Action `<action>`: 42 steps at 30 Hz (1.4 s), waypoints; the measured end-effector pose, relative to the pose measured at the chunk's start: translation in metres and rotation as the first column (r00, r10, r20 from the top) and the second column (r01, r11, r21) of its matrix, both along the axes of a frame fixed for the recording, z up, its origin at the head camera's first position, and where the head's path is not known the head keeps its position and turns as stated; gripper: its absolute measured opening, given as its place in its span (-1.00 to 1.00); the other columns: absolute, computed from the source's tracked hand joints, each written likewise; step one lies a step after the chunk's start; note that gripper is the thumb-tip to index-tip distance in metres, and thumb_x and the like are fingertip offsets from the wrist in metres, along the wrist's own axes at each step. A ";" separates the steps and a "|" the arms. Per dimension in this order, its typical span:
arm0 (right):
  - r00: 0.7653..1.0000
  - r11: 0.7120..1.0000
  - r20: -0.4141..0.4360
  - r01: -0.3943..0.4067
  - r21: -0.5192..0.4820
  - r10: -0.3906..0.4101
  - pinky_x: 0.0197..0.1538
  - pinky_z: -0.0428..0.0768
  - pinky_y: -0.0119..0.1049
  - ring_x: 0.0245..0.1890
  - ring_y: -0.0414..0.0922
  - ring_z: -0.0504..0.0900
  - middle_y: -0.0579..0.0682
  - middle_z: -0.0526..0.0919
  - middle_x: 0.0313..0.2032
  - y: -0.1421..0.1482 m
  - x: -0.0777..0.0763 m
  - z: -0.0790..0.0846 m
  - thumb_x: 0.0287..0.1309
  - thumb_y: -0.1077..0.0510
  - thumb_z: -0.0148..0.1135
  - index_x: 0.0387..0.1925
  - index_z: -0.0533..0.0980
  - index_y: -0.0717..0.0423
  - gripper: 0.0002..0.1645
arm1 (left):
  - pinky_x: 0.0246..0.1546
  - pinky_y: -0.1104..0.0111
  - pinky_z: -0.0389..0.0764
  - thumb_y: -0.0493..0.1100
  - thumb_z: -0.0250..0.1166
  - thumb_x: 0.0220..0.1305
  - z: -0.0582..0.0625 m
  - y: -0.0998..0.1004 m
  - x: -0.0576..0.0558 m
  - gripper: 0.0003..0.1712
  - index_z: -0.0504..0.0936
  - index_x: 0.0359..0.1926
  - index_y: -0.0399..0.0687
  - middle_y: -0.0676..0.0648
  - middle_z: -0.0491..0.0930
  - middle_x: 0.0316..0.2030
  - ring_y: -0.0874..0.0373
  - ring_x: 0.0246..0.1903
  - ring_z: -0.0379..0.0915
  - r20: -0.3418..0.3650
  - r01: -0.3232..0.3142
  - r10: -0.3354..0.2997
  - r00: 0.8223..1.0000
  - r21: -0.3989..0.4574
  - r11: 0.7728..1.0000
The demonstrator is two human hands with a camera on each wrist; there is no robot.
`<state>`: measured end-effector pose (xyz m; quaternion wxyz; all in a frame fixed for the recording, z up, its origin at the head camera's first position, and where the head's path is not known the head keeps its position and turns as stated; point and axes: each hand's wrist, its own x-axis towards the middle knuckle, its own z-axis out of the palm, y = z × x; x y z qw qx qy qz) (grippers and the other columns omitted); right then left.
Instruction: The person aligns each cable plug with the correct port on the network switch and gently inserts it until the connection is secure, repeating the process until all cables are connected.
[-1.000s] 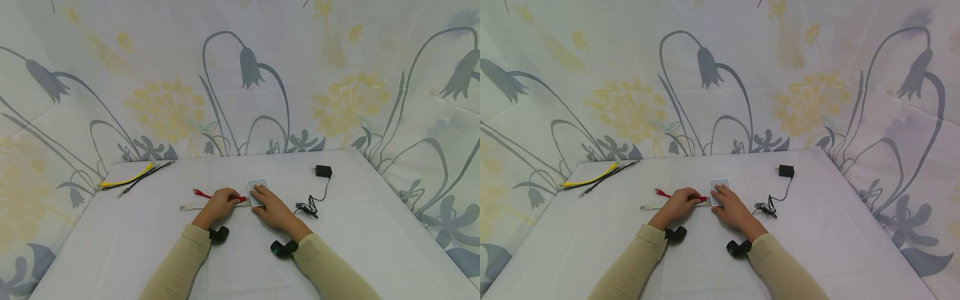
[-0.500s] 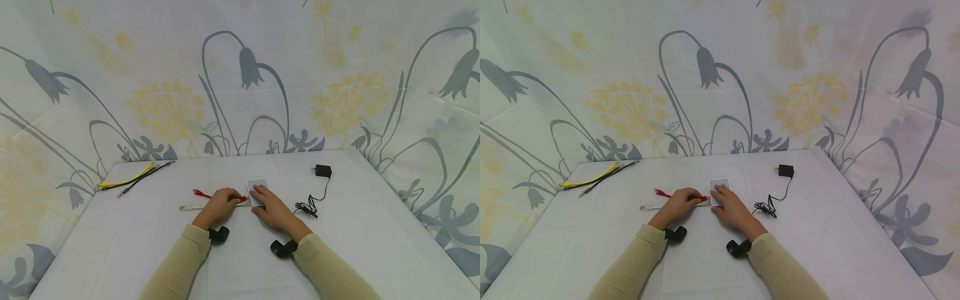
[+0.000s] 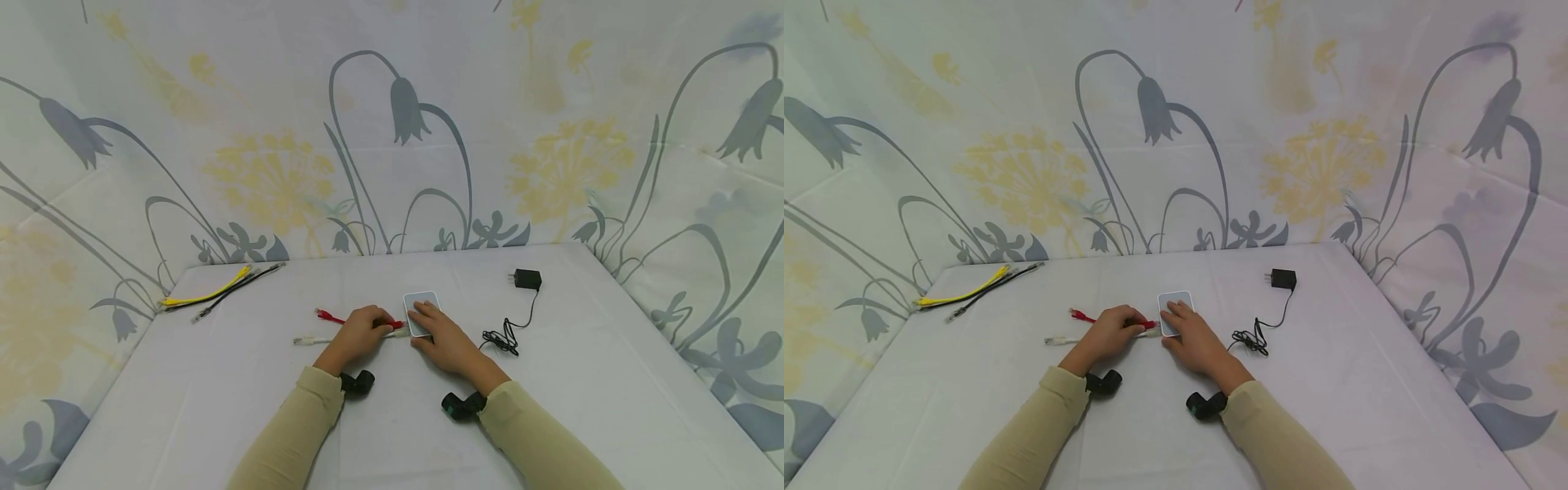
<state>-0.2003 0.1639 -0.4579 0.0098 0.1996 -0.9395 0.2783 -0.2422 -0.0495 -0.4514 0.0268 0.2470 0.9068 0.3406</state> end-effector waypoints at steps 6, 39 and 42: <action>1.000 1.000 0.000 0.005 0.002 -0.005 0.42 0.19 0.10 0.51 0.07 0.03 0.03 0.17 0.47 0.000 0.000 0.001 0.31 -0.02 0.18 0.40 0.29 0.01 -0.32 | -0.08 0.24 0.55 -0.20 0.25 0.31 0.000 0.001 0.000 -0.89 0.70 -0.22 -0.05 0.00 0.65 -0.23 0.14 -0.20 0.53 -0.016 0.009 -0.009 1.000 -0.012 1.000; 1.000 1.000 0.001 0.008 0.001 -0.008 0.40 0.21 0.13 0.50 0.09 0.04 0.05 0.17 0.47 0.000 0.001 0.000 0.31 -0.02 0.19 0.40 0.29 0.03 -0.32 | 0.00 0.18 0.55 -0.26 0.18 0.35 0.003 0.002 -0.001 -0.79 0.70 -0.09 -0.12 -0.05 0.65 -0.19 0.07 -0.11 0.56 0.001 0.080 -0.080 0.997 -0.045 0.996; 1.000 1.000 0.001 0.009 -0.002 -0.009 0.40 0.22 0.13 0.50 0.09 0.05 0.05 0.18 0.46 0.000 0.000 0.000 0.30 -0.01 0.19 0.40 0.29 0.03 -0.32 | -0.04 0.19 0.55 -0.26 0.20 0.34 0.003 0.002 -0.002 -0.81 0.71 -0.11 -0.13 -0.05 0.65 -0.21 0.07 -0.14 0.56 -0.028 0.085 -0.086 0.996 -0.044 0.995</action>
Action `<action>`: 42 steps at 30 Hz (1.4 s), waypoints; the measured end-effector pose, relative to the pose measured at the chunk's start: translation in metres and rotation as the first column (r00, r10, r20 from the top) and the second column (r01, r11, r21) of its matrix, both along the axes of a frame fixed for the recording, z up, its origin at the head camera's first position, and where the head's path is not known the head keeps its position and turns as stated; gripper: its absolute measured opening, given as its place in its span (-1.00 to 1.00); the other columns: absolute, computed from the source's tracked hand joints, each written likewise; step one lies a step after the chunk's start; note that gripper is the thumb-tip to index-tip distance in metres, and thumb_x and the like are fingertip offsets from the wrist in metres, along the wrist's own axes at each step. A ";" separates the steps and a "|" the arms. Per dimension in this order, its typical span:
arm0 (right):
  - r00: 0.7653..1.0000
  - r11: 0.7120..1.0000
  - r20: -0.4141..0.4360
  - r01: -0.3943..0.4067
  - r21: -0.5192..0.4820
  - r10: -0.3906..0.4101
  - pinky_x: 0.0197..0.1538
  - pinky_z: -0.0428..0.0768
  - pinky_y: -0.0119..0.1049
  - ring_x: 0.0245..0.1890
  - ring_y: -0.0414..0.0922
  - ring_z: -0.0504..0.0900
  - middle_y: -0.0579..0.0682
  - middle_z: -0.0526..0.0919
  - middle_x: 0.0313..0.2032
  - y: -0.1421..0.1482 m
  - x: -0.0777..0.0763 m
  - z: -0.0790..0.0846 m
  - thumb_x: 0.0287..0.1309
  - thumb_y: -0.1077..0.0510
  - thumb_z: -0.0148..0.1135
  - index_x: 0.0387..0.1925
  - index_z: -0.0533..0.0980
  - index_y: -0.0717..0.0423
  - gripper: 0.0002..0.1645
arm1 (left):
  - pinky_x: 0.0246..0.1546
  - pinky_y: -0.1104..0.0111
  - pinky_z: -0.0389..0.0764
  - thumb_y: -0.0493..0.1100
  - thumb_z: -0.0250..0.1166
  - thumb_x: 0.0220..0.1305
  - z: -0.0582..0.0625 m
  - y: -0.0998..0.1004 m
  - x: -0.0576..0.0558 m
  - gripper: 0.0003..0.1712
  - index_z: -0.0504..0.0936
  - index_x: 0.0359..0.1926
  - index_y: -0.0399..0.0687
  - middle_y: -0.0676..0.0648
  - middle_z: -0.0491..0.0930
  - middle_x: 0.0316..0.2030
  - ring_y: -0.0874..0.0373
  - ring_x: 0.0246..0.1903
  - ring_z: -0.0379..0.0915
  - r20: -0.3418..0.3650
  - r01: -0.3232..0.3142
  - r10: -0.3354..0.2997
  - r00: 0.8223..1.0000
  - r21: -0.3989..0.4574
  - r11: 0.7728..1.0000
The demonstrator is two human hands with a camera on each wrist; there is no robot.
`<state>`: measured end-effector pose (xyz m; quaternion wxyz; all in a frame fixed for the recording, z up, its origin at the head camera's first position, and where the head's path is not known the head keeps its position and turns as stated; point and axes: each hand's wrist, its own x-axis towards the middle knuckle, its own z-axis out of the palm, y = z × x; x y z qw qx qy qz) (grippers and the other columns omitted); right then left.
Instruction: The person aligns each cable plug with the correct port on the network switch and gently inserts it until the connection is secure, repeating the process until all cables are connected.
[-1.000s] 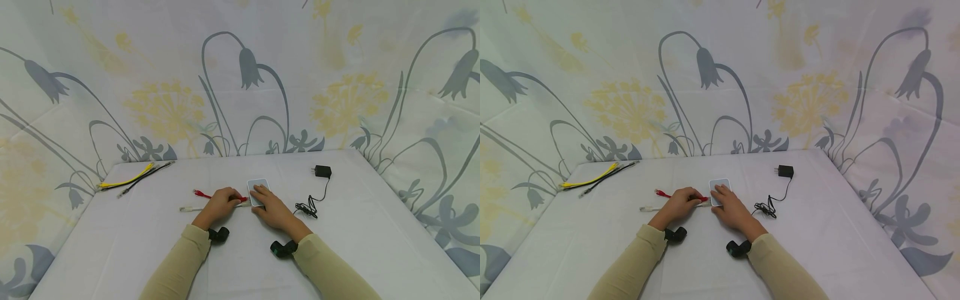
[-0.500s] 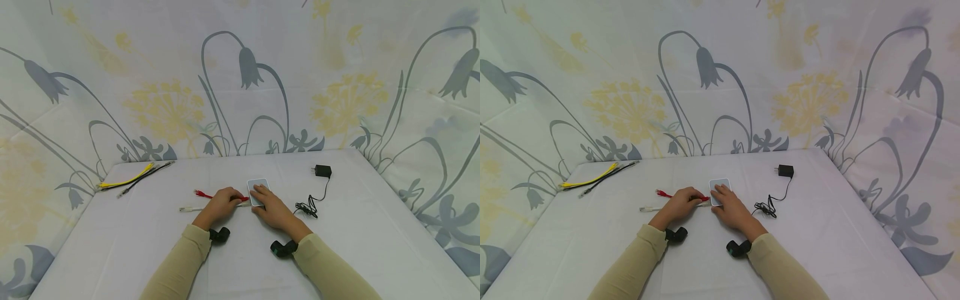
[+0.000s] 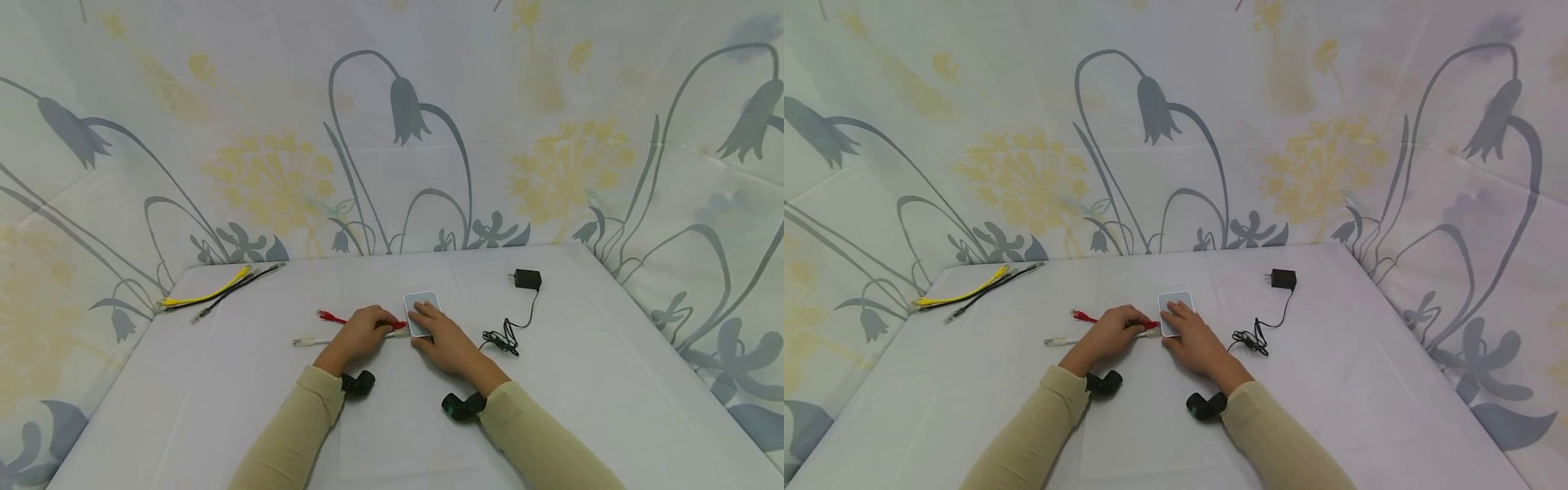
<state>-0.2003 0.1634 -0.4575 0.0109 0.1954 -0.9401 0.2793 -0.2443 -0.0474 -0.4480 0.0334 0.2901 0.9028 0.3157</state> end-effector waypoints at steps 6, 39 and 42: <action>1.000 1.000 -0.009 0.009 -0.005 -0.009 0.39 0.23 0.13 0.49 0.08 0.08 0.05 0.20 0.45 -0.002 0.000 0.002 0.28 0.00 0.22 0.38 0.31 0.03 -0.32 | -0.09 0.24 0.55 -0.25 0.22 0.33 -0.001 0.000 -0.003 -0.81 0.72 -0.13 -0.12 -0.04 0.63 -0.24 0.08 -0.18 0.55 -0.012 0.000 -0.001 1.000 -0.006 1.000; 1.000 1.000 0.000 0.010 -0.025 -0.010 0.40 0.20 0.15 0.48 0.05 0.12 0.05 0.25 0.43 -0.003 0.001 0.005 0.26 0.05 0.23 0.36 0.34 0.07 -0.34 | -0.17 0.30 0.54 -0.26 0.24 0.31 0.002 0.006 -0.003 -0.82 0.73 -0.14 -0.16 -0.04 0.60 -0.31 0.12 -0.27 0.52 -0.012 0.000 0.000 1.000 -0.018 1.000; 1.000 0.999 0.007 0.011 -0.031 -0.010 0.40 0.19 0.15 0.48 0.06 0.11 0.05 0.24 0.44 -0.004 0.003 0.005 0.26 0.05 0.23 0.36 0.34 0.07 -0.34 | -0.19 0.31 0.54 -0.27 0.23 0.31 0.002 0.006 -0.002 -0.82 0.73 -0.14 -0.17 -0.04 0.59 -0.32 0.13 -0.29 0.51 -0.004 0.001 -0.001 1.000 -0.012 1.000</action>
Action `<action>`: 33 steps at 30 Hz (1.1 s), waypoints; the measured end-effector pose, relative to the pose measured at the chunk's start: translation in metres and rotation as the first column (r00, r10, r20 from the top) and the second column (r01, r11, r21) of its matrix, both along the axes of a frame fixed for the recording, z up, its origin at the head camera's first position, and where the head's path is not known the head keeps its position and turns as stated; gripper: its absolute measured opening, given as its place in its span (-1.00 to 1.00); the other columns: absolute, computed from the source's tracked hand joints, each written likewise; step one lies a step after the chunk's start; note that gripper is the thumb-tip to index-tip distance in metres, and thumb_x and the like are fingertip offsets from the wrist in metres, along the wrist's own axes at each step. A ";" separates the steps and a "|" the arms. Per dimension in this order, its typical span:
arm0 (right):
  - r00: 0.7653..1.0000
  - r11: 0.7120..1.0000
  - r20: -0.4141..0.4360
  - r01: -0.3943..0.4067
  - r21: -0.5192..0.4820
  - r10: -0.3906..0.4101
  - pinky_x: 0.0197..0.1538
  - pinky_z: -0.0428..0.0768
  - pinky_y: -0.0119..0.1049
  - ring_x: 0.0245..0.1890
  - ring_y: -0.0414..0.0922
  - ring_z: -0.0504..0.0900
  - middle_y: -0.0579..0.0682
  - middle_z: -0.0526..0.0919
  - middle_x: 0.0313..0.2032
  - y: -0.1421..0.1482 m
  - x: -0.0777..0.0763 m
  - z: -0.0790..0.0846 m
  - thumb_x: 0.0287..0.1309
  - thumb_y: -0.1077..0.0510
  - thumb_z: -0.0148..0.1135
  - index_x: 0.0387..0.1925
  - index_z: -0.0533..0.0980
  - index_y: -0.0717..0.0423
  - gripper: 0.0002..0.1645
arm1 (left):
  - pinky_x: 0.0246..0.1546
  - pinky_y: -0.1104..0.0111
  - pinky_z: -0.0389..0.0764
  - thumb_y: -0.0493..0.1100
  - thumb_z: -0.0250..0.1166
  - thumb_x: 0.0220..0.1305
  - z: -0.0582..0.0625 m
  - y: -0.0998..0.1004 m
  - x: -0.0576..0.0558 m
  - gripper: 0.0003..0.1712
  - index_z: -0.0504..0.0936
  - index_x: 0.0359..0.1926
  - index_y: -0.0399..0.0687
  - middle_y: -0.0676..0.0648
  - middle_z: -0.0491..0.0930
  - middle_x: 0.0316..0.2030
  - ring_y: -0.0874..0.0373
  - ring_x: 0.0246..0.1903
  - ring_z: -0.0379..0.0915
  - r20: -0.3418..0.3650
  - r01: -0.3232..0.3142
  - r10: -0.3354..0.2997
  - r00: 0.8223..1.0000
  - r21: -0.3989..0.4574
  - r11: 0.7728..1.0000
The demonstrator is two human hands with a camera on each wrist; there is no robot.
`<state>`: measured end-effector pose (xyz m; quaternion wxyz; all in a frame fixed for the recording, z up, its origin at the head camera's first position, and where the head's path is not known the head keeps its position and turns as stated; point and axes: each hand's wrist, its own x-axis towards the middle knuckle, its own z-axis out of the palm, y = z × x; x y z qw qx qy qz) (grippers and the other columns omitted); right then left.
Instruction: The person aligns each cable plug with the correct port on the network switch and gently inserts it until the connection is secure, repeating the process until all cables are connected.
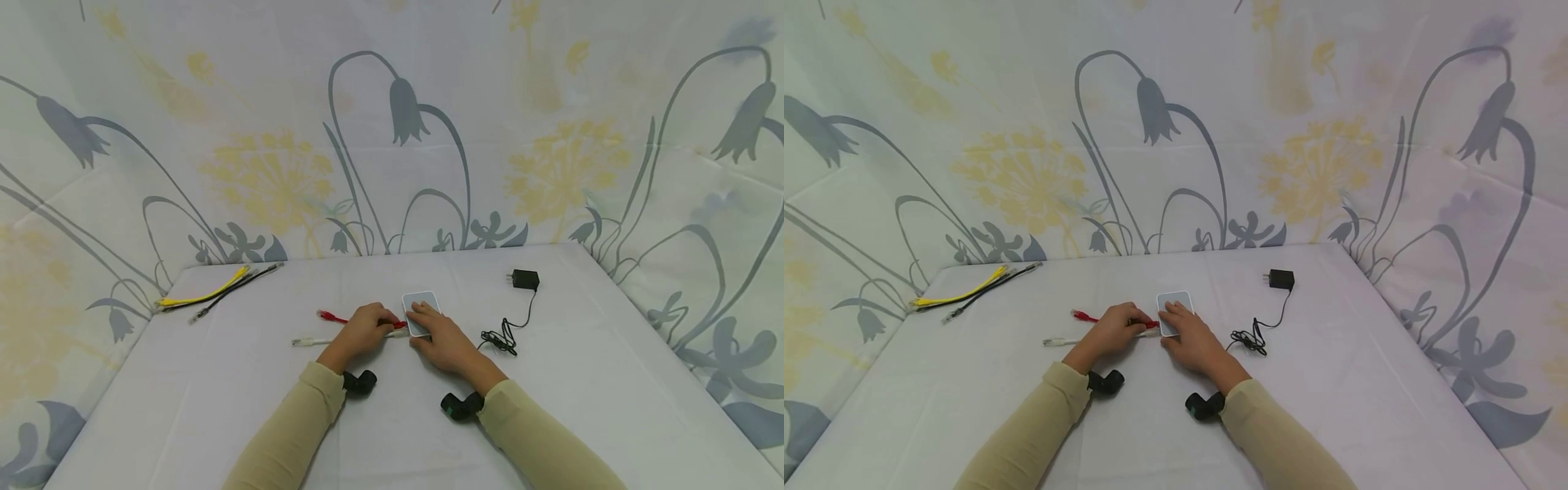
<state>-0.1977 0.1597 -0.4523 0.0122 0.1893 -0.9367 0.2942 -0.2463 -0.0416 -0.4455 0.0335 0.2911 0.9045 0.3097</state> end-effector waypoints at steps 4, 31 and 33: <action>1.000 1.000 -0.002 0.004 0.004 -0.004 0.40 0.20 0.15 0.48 0.05 0.11 0.03 0.24 0.44 -0.001 0.001 0.000 0.26 0.05 0.23 0.36 0.34 0.06 -0.34 | -0.21 0.32 0.53 -0.27 0.23 0.30 0.000 -0.001 0.001 -0.82 0.73 -0.15 -0.17 -0.04 0.59 -0.34 0.14 -0.31 0.50 -0.003 0.005 -0.005 1.000 0.009 1.000; 1.000 1.000 0.002 0.001 0.001 -0.001 0.41 0.19 0.13 0.49 0.05 0.10 0.03 0.25 0.43 -0.001 0.001 -0.001 0.27 0.04 0.23 0.36 0.35 0.04 -0.35 | -0.14 0.26 0.55 -0.27 0.22 0.32 0.003 0.000 0.004 -0.81 0.72 -0.12 -0.14 -0.03 0.59 -0.30 0.13 -0.26 0.51 -0.011 -0.005 0.004 1.000 -0.060 0.998; 1.000 1.000 -0.005 0.001 0.000 -0.001 0.41 0.19 0.14 0.48 0.07 0.11 0.04 0.25 0.43 0.000 0.001 -0.002 0.26 0.04 0.23 0.35 0.35 0.04 -0.35 | -0.13 0.25 0.55 -0.25 0.22 0.32 0.004 0.000 0.004 -0.80 0.71 -0.11 -0.15 -0.04 0.60 -0.30 0.13 -0.27 0.51 -0.014 -0.003 0.002 1.000 -0.079 0.997</action>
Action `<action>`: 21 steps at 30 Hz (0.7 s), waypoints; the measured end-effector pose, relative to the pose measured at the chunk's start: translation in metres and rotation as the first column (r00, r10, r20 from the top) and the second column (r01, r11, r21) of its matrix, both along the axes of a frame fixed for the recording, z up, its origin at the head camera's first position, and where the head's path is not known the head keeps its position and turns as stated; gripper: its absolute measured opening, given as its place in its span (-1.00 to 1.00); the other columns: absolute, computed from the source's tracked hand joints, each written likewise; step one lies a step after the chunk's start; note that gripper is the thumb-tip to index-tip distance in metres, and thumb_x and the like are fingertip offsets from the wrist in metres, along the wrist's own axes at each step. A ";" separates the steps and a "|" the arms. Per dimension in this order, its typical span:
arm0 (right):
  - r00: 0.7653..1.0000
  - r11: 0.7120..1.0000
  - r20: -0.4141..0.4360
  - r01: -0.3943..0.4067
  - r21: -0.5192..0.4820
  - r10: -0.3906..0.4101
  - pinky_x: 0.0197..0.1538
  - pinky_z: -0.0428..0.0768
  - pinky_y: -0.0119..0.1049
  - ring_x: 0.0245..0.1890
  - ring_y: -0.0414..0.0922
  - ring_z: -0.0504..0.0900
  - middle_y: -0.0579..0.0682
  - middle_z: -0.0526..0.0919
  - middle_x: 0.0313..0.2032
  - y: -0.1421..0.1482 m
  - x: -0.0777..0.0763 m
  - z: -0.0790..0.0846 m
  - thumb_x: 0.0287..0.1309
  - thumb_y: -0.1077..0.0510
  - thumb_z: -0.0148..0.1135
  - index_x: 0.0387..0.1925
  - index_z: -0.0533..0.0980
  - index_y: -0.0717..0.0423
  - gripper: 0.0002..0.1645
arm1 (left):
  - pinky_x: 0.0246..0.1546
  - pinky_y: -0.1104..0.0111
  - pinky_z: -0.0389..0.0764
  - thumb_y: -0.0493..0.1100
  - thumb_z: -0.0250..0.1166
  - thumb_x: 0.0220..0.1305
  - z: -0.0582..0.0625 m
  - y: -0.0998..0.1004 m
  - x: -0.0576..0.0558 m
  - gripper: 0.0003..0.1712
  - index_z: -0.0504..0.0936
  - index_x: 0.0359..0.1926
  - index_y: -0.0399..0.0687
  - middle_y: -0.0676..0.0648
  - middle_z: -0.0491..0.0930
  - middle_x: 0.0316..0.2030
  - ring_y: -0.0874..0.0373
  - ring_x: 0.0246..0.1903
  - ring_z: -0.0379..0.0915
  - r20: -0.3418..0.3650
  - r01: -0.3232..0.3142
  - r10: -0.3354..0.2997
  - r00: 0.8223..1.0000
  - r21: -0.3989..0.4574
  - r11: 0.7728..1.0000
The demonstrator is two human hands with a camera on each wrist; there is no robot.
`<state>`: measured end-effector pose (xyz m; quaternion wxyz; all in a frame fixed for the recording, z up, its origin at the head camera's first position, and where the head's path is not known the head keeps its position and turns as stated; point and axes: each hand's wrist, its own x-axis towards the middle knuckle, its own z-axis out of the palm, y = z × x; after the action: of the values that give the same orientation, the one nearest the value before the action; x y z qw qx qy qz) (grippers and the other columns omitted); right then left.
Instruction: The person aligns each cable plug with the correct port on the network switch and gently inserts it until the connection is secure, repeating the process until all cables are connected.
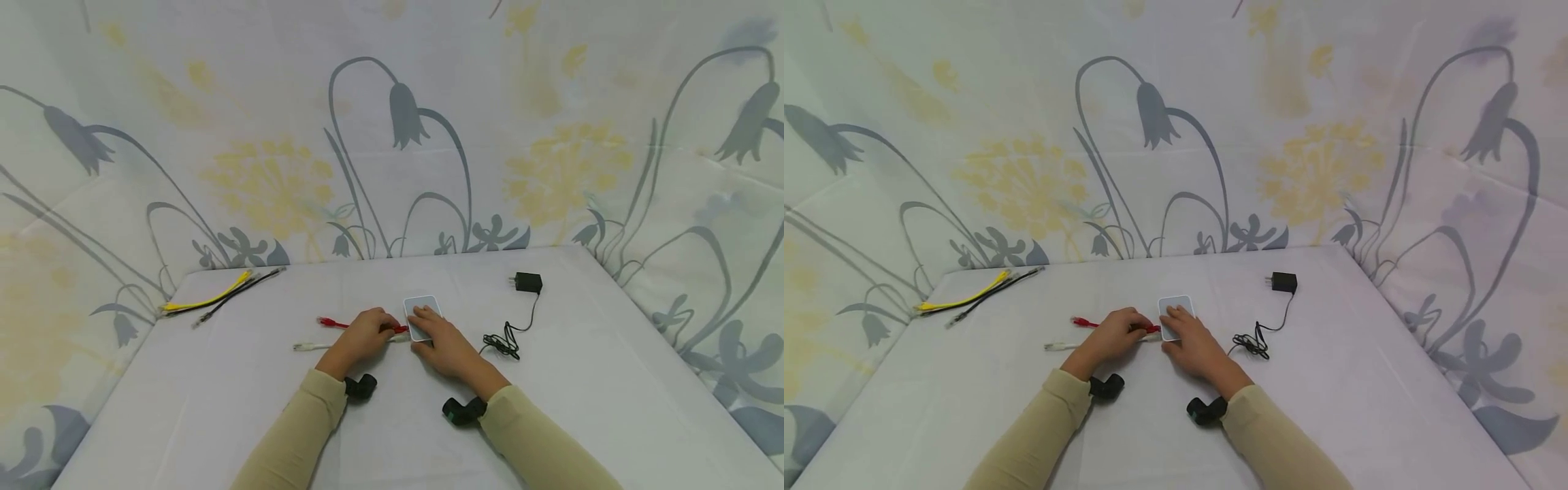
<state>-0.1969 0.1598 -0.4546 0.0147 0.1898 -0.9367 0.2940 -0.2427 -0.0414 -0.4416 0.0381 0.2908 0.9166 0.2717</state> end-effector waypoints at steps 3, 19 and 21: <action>1.000 1.000 0.002 0.002 0.001 -0.002 0.41 0.19 0.13 0.49 0.06 0.10 0.03 0.25 0.44 0.001 -0.001 -0.001 0.26 0.04 0.23 0.36 0.35 0.02 -0.35 | -0.14 0.24 0.55 -0.23 0.22 0.32 0.001 0.000 0.000 -0.79 0.70 -0.09 -0.17 -0.05 0.60 -0.30 0.13 -0.29 0.50 -0.001 -0.006 0.005 1.000 -0.024 1.000; 1.000 1.000 0.011 -0.004 -0.001 0.004 0.42 0.18 0.14 0.50 0.05 0.07 0.01 0.22 0.45 0.001 -0.001 -0.003 0.26 0.02 0.24 0.36 0.35 0.01 -0.34 | -0.20 0.28 0.53 -0.06 0.27 0.31 0.004 -0.032 -0.005 -0.80 0.71 -0.30 -0.07 0.03 0.59 -0.41 0.19 -0.38 0.43 0.003 -0.135 0.135 0.991 -0.078 0.988; 1.000 1.000 0.012 -0.007 -0.001 0.007 0.42 0.17 0.14 0.50 0.05 0.06 0.01 0.22 0.45 0.001 -0.001 -0.002 0.26 0.02 0.24 0.36 0.34 0.02 -0.34 | -0.24 0.30 0.52 -0.04 0.27 0.30 0.005 -0.038 -0.006 -0.80 0.69 -0.33 -0.05 0.06 0.57 -0.45 0.20 -0.41 0.42 0.009 -0.152 0.154 0.988 -0.087 0.984</action>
<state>-0.1977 0.1607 -0.4568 0.0083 0.1915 -0.9359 0.2955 -0.2485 -0.0790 -0.4363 0.0369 0.2154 0.9468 0.2363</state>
